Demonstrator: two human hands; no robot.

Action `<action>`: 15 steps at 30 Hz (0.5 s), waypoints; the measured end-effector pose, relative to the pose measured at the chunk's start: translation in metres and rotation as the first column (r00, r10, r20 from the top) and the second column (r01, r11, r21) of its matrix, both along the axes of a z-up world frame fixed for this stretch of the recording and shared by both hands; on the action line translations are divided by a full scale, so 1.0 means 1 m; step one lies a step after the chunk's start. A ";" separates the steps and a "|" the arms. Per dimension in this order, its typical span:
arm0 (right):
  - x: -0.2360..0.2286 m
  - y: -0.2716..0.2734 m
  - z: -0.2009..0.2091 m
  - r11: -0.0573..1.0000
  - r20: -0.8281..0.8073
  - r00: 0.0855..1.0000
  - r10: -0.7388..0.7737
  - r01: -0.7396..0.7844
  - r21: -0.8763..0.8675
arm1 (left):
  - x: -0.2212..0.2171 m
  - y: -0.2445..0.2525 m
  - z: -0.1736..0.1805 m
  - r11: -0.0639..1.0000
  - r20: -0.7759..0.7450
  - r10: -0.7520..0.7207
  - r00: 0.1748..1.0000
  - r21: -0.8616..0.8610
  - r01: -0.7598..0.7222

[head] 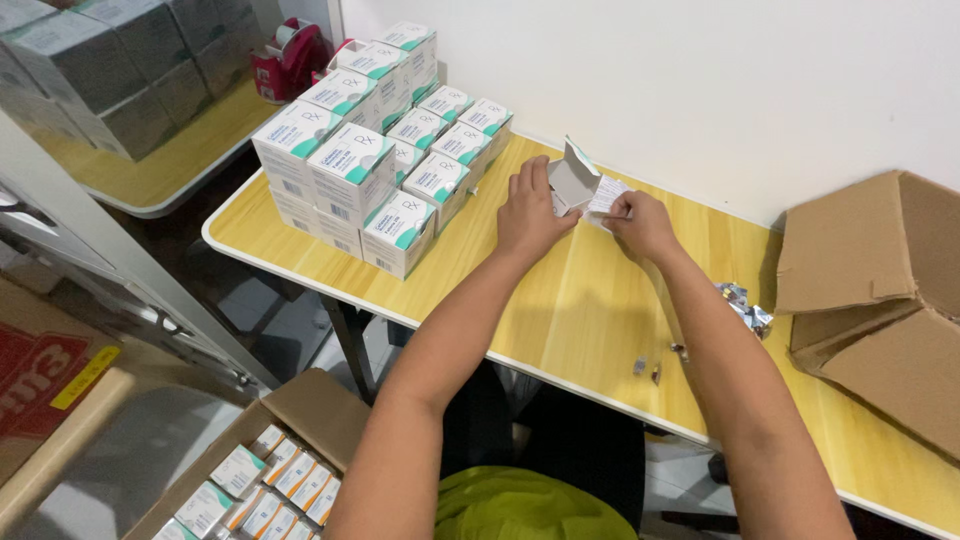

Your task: The person opens a small white box and places multiple small foil-wrapped items into it from a pile on the table. The person then closes the box and sets it aside.

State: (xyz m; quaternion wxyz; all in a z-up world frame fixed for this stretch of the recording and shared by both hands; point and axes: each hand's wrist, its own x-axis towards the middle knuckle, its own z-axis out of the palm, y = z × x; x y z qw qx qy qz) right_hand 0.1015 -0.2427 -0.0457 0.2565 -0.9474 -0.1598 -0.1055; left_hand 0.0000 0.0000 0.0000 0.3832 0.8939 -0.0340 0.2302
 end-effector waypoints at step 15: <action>-0.166 0.021 0.089 0.674 0.284 0.940 0.187 -0.333 0.659 | -0.020 -0.053 -0.017 0.946 0.463 -0.287 0.838 0.273 0.173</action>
